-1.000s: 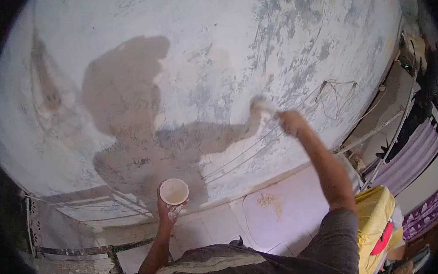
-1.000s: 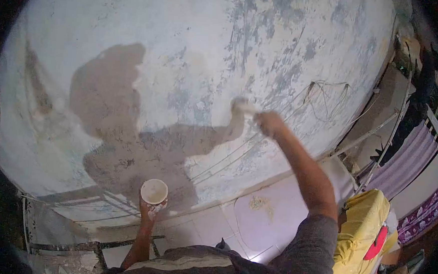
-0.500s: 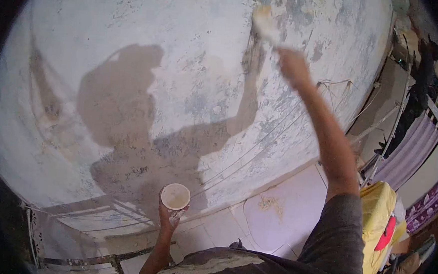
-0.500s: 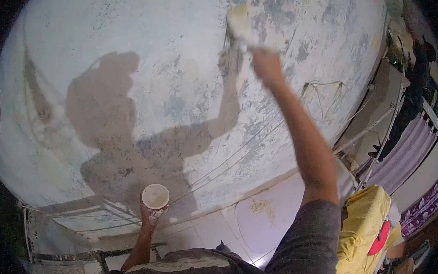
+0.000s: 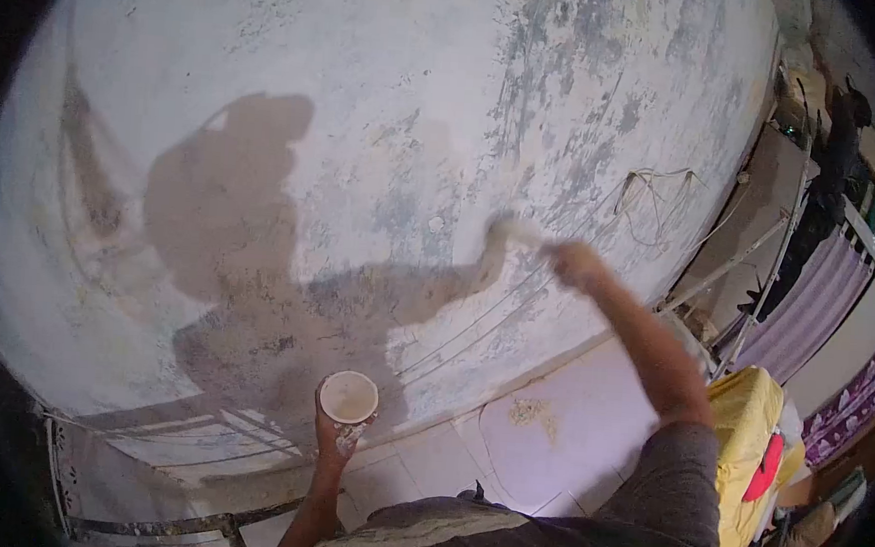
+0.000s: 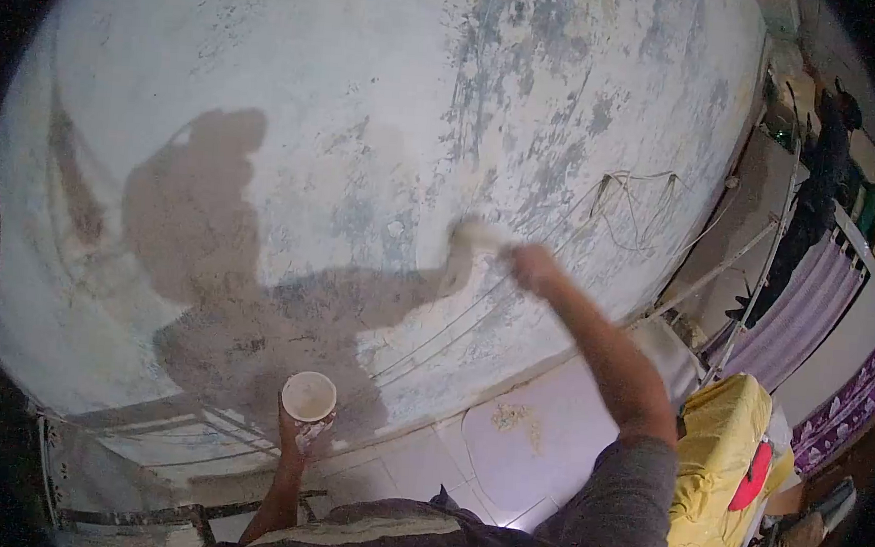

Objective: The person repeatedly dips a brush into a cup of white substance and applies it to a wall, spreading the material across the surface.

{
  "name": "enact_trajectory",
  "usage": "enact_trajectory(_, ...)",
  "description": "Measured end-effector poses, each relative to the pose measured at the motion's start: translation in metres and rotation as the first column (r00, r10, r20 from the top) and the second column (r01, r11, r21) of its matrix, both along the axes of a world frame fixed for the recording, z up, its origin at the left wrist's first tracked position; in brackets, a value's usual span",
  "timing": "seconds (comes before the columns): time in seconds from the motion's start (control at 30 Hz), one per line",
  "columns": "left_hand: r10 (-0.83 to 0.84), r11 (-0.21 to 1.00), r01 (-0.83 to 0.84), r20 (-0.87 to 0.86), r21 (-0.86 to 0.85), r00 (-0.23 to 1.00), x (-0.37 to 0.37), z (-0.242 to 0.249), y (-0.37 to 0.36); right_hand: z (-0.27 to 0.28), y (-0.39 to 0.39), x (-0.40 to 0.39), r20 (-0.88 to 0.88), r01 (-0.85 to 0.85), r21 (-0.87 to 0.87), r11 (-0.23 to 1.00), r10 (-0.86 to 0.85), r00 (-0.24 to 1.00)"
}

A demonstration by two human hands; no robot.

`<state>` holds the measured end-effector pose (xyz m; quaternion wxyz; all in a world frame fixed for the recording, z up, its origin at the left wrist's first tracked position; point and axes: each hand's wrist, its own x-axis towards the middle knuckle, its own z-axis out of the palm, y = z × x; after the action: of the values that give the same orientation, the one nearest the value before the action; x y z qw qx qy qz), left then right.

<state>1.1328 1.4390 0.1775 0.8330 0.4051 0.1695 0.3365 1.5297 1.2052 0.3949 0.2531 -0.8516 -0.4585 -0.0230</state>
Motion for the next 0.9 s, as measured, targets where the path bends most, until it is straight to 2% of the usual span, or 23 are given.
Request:
enact_trajectory(0.03, 0.071, 0.948, -0.058, -0.03, 0.312, 0.997, -0.002, -0.006, -0.001, 0.049, 0.003, 0.015, 0.175, 0.095, -0.165, 0.982, -0.066, 0.982)
enact_trajectory(0.07, 0.147, 0.799, -0.097, -0.036, 0.594, 0.989, -0.003, -0.009, -0.003, 0.102, 0.006, 0.003, -0.23, 0.267, 0.002, 0.964, -0.26, 0.938)
enact_trajectory(0.1, 0.15, 0.799, -0.102, -0.033, 0.593, 0.988, -0.004, -0.006, -0.005, 0.155, 0.011, -0.01, 0.138, 0.231, -0.142, 0.963, -0.212, 0.967)
enact_trajectory(0.13, 0.111, 0.92, -0.082, -0.055, 0.384, 0.992, -0.006, 0.002, -0.009, 0.197, 0.016, -0.015, 0.476, 0.246, -0.28, 0.928, -0.088, 0.875)
enact_trajectory(0.17, 0.068, 0.986, -0.057, -0.065, 0.155, 0.996, -0.007, 0.011, -0.01, 0.225, 0.016, -0.006, 0.647, 0.192, -0.173, 0.966, -0.036, 0.762)
enact_trajectory(0.2, 0.07, 0.985, -0.06, -0.059, 0.162, 0.996, -0.009, 0.019, -0.009, 0.258, 0.022, -0.003, 0.512, 0.162, -0.133, 0.978, -0.073, 0.856)
enact_trajectory(0.23, 0.023, 0.988, -0.015, 0.047, -0.156, 0.999, -0.012, 0.025, -0.008, 0.286, 0.031, -0.03, 0.63, 0.324, -0.143, 0.935, -0.166, 0.759)
enact_trajectory(0.27, 0.009, 0.89, 0.067, 0.163, -0.451, 0.987, -0.012, 0.029, -0.007, 0.309, 0.035, -0.032, 0.022, 0.246, 0.197, 0.949, -0.255, 0.967)
enact_trajectory(0.3, 0.008, 0.891, 0.068, 0.165, -0.45, 0.986, -0.01, 0.025, -0.007, 0.33, 0.031, -0.006, 0.446, 0.019, 0.146, 0.989, -0.084, 0.891)
enact_trajectory(0.33, 0.113, 0.977, -0.105, -0.03, 0.184, 0.993, -0.009, 0.016, -0.008, 0.341, 0.039, -0.037, 0.107, 0.061, 0.468, 0.881, -0.124, 0.986)
enact_trajectory(0.37, 0.309, 0.642, -0.117, -0.117, 0.757, 0.944, -0.007, 0.007, -0.009, 0.354, 0.047, -0.036, -0.103, 0.098, 0.672, 0.734, -0.038, 0.994)
enact_trajectory(0.4, 0.309, 0.641, -0.118, -0.114, 0.759, 0.944, -0.005, 0.002, -0.008, 0.378, 0.053, 0.012, -0.026, 0.064, 0.666, 0.744, -0.063, 0.998)
enact_trajectory(0.43, 0.248, 0.783, -0.104, -0.155, 0.613, 0.956, -0.002, -0.002, -0.006, 0.394, 0.055, 0.055, 0.051, 0.031, 0.658, 0.753, -0.085, 0.995)
enact_trajectory(0.47, 0.181, 0.892, -0.082, -0.184, 0.444, 0.966, 0.0, -0.007, -0.004, 0.386, 0.059, 0.035, 0.053, 0.028, 0.661, 0.75, -0.084, 0.995)
enact_trajectory(0.5, 0.185, 0.889, -0.088, -0.177, 0.449, 0.967, 0.003, -0.014, 0.0, 0.373, 0.068, 0.017, 0.493, 0.05, 0.595, 0.802, -0.414, 0.765)
enact_trajectory(0.53, 0.129, 0.966, -0.094, -0.133, 0.242, 0.983, 0.005, -0.022, 0.005, 0.356, 0.076, -0.012, 0.785, 0.119, 0.548, 0.828, -0.558, 0.268)
enact_trajectory(0.57, 0.081, 0.997, -0.08, -0.078, 0.023, 0.994, 0.006, -0.027, 0.007, 0.339, 0.077, -0.037, 0.8, 0.191, 0.477, 0.858, -0.514, 0.311)
enact_trajectory(0.6, 0.084, 0.996, -0.082, -0.074, 0.026, 0.994, 0.003, -0.024, 0.007, 0.321, 0.075, -0.044, 0.803, 0.214, 0.445, 0.87, -0.493, 0.335)
enact_trajectory(0.67, 0.208, 0.876, -0.128, -0.124, 0.466, 0.97, -0.004, -0.018, 0.001, 0.286, 0.069, -0.037, 0.836, 0.265, 0.342, 0.901, -0.421, 0.352)
enact_trajectory(0.7, 0.207, 0.878, -0.13, -0.121, 0.46, 0.971, -0.002, -0.031, 0.006, 0.271, 0.06, -0.029, 0.865, 0.293, 0.271, 0.917, -0.366, 0.344)
enact_trajectory(0.77, 0.111, 0.994, -0.11, -0.045, 0.026, 0.993, 0.003, -0.062, 0.024, 0.228, 0.042, -0.039, 0.857, 0.39, 0.087, 0.917, -0.269, 0.44)
enact_trajectory(0.87, 0.059, 0.996, -0.056, -0.052, 0.068, 0.997, 0.006, -0.062, 0.026, 0.175, 0.017, -0.053, 0.833, 0.451, -0.231, 0.862, -0.065, 0.55)
enact_trajectory(0.9, 0.056, 0.996, -0.053, -0.051, 0.065, 0.997, 0.004, -0.04, 0.017, 0.168, 0.012, -0.057, 0.823, 0.46, -0.336, 0.822, 0.018, 0.568)
